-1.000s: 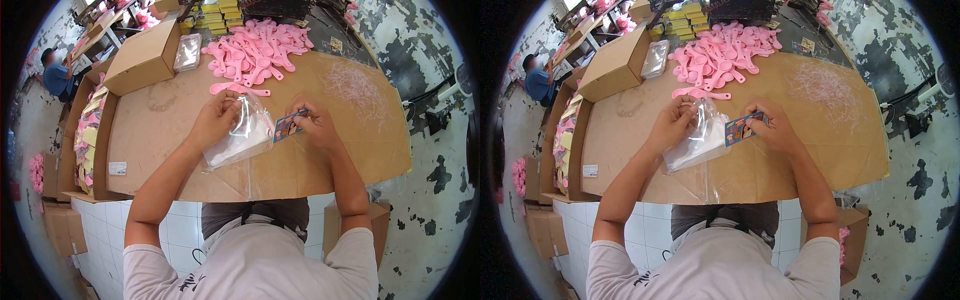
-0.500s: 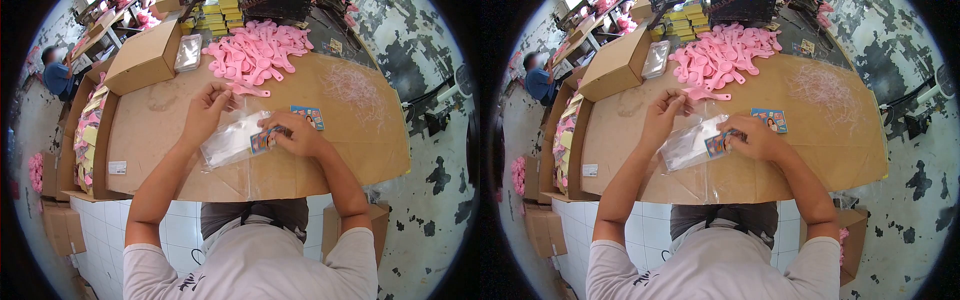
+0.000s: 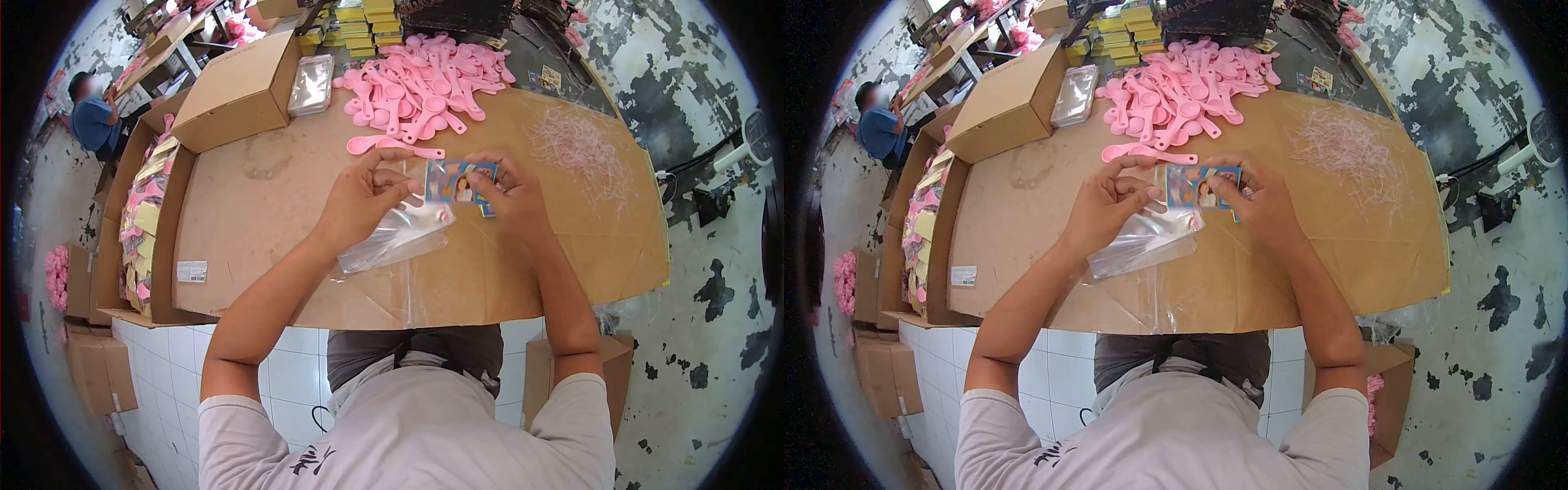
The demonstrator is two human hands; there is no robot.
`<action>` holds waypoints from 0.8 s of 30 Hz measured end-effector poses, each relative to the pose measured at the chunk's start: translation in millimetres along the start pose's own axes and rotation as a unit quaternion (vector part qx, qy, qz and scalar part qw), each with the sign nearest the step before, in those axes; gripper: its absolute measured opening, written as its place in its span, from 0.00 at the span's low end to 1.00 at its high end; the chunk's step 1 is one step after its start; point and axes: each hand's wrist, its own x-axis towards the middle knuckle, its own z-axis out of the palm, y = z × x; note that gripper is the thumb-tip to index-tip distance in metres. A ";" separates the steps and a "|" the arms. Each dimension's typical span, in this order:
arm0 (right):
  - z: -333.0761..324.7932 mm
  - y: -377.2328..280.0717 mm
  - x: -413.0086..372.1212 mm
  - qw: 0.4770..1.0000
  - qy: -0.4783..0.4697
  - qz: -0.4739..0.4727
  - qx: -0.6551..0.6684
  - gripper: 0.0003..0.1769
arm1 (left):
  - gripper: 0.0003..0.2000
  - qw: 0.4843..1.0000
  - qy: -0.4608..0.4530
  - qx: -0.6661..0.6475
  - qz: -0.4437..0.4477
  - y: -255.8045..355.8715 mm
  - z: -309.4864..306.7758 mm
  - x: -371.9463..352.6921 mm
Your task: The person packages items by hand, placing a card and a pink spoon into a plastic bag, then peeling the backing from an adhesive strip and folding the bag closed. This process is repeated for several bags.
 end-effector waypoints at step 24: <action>36.5 32.4 68.9 0.914 -0.068 -0.137 -0.376 0.15 | 0.15 0.997 0.072 0.025 0.031 -4.3 -19.4 6.8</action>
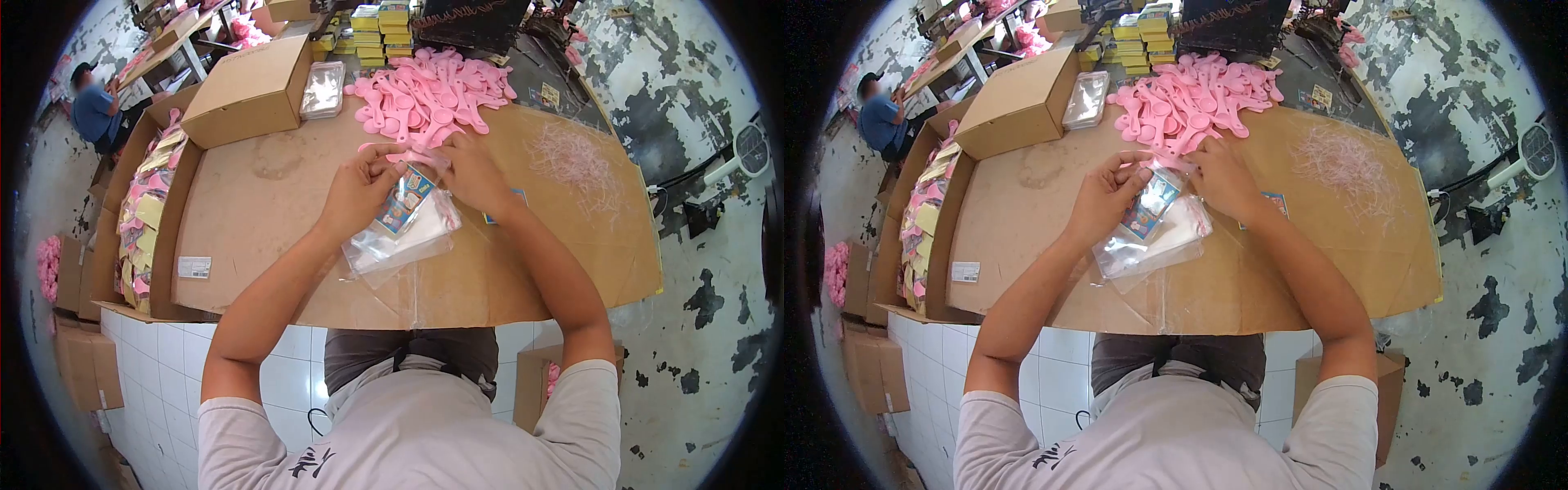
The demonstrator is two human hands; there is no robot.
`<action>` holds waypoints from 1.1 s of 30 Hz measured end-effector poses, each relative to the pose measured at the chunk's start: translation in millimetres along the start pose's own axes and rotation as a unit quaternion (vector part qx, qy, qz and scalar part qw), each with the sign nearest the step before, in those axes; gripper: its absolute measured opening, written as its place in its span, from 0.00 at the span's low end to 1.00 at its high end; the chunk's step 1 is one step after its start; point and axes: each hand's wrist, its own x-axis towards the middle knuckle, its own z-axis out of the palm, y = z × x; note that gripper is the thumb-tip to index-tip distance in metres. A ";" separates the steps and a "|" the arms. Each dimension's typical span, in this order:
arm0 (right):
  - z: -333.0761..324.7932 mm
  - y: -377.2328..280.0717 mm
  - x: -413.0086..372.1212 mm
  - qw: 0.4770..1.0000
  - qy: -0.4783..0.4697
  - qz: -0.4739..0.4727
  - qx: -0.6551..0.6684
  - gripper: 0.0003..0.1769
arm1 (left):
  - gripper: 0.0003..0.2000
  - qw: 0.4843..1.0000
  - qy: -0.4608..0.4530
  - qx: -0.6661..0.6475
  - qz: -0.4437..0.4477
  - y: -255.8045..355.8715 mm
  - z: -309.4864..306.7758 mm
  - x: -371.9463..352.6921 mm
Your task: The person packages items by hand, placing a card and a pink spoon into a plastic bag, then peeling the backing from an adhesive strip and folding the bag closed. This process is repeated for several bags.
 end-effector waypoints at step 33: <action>-35.4 -53.3 -36.4 0.708 -0.141 0.004 0.692 0.29 | 0.15 0.977 -0.173 -0.106 -0.063 -4.7 14.0 -9.7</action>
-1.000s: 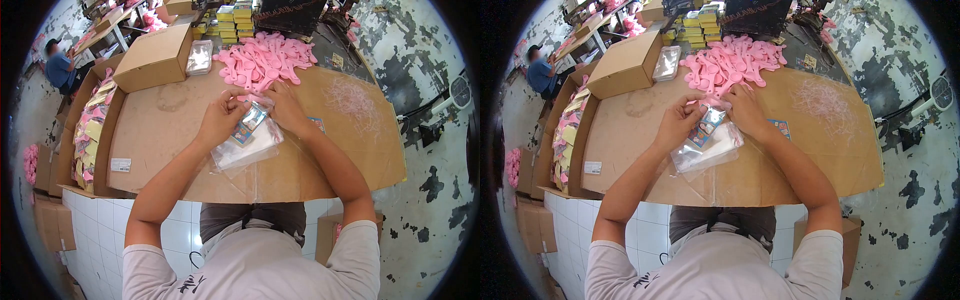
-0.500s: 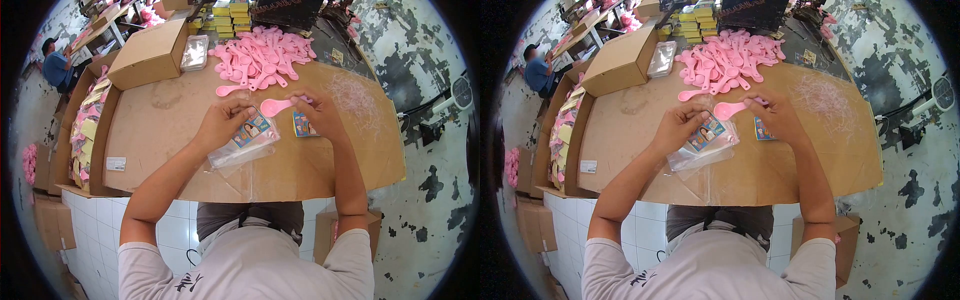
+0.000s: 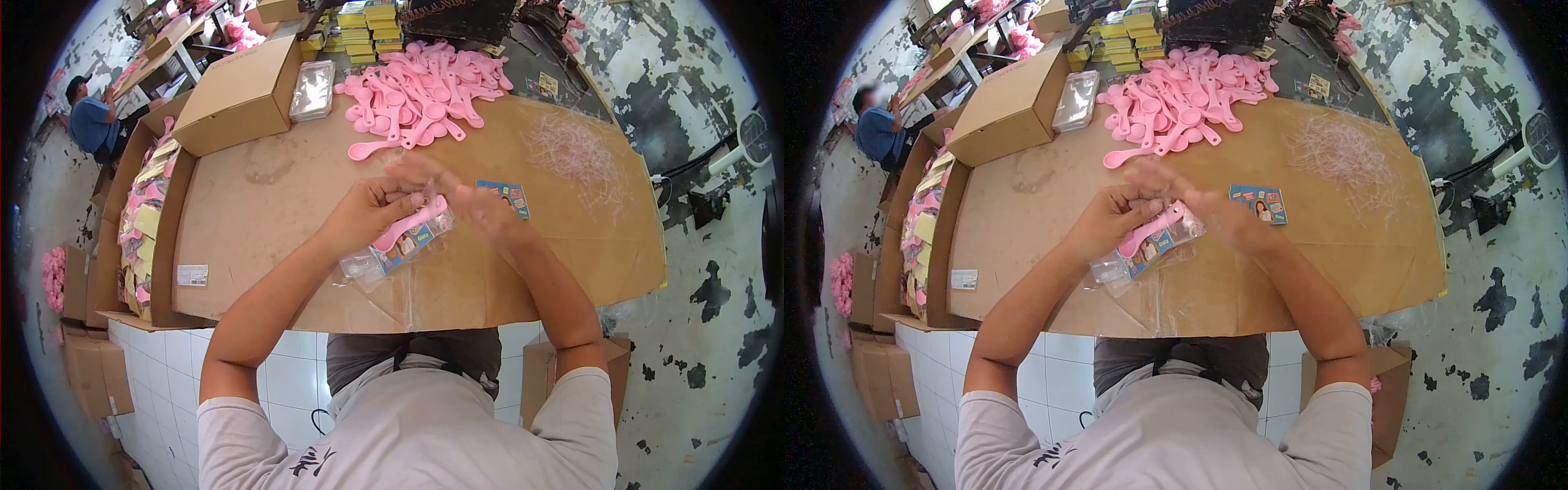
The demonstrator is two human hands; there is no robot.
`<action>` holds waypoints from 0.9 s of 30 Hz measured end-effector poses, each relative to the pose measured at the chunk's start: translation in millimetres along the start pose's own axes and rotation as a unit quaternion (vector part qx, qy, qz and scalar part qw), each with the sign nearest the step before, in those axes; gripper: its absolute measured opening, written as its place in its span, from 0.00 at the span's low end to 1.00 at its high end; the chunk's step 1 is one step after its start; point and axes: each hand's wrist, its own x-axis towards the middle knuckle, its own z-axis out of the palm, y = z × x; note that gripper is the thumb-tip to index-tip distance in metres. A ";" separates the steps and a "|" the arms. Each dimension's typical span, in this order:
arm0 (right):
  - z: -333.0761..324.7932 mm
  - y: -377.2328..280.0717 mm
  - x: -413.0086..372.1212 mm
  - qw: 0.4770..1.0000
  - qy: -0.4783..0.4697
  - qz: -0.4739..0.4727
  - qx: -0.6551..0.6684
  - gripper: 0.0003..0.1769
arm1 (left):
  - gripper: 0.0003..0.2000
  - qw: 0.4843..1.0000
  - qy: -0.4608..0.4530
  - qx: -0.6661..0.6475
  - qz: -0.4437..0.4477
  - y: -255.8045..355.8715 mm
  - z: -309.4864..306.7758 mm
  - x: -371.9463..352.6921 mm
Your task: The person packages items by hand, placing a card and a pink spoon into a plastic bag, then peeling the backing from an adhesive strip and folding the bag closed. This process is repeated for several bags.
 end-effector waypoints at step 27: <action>37.3 -76.7 3.8 0.811 0.139 -0.053 -0.566 0.08 | 0.28 0.971 0.000 0.179 0.160 15.9 28.1 -15.5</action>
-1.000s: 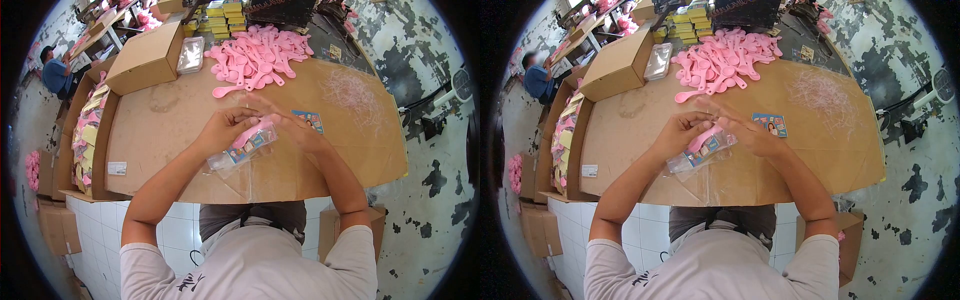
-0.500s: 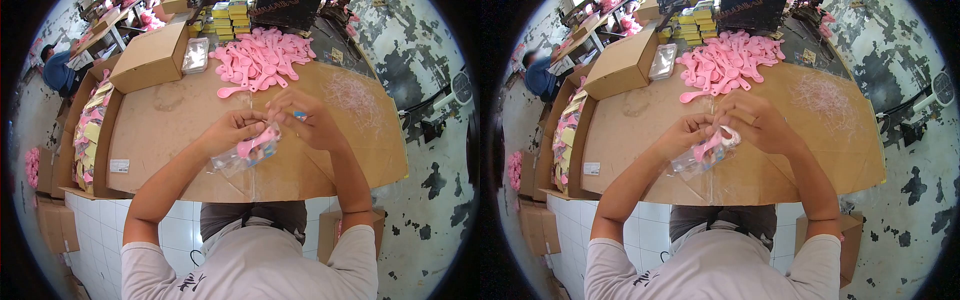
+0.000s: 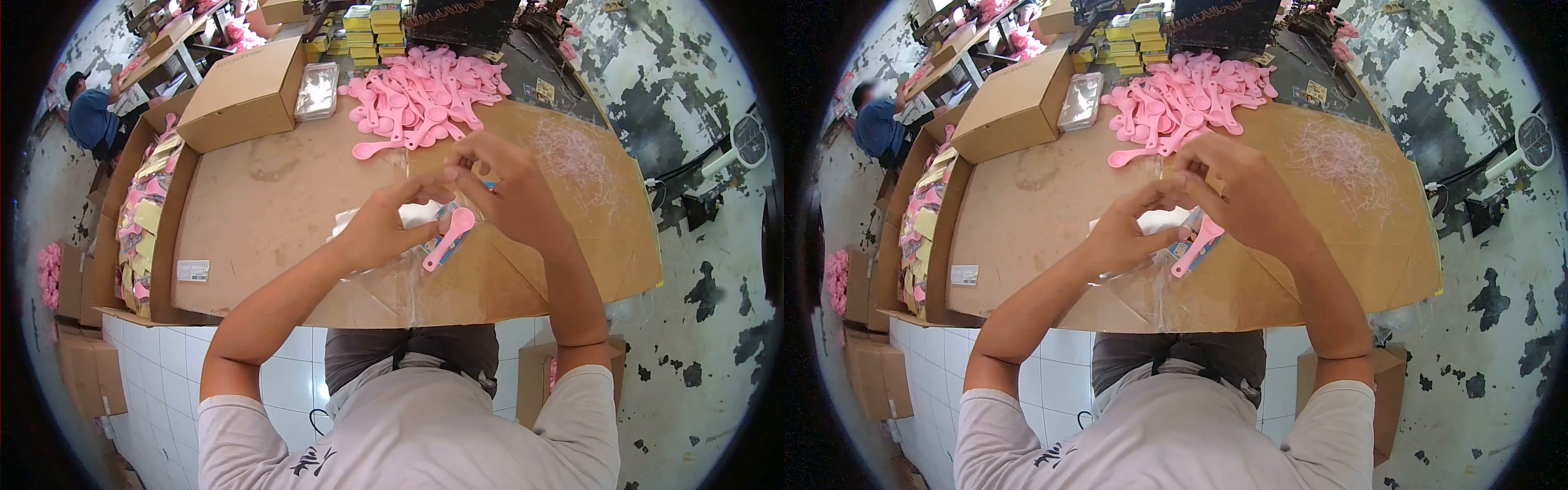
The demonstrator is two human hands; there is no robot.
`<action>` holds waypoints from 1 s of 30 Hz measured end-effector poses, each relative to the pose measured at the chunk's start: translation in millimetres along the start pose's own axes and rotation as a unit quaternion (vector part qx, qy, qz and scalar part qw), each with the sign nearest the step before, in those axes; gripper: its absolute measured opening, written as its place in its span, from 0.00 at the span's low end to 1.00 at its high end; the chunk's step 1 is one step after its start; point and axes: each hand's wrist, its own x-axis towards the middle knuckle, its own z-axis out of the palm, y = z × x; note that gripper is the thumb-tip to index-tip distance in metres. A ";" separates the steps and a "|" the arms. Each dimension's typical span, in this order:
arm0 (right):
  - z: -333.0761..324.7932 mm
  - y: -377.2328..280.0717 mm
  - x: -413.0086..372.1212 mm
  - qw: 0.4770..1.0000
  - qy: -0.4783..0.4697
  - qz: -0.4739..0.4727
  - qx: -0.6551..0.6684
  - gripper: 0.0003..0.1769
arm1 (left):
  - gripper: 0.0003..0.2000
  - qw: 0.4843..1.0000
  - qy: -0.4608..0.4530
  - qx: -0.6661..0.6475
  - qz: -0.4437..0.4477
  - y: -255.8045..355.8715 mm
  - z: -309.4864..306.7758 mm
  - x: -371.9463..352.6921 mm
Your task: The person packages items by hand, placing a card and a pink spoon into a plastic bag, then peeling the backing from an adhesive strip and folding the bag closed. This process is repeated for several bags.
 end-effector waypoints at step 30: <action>37.5 18.1 -25.9 0.924 0.086 0.162 0.336 0.05 | 0.16 0.975 0.060 -0.212 -0.016 -1.9 -7.0 4.1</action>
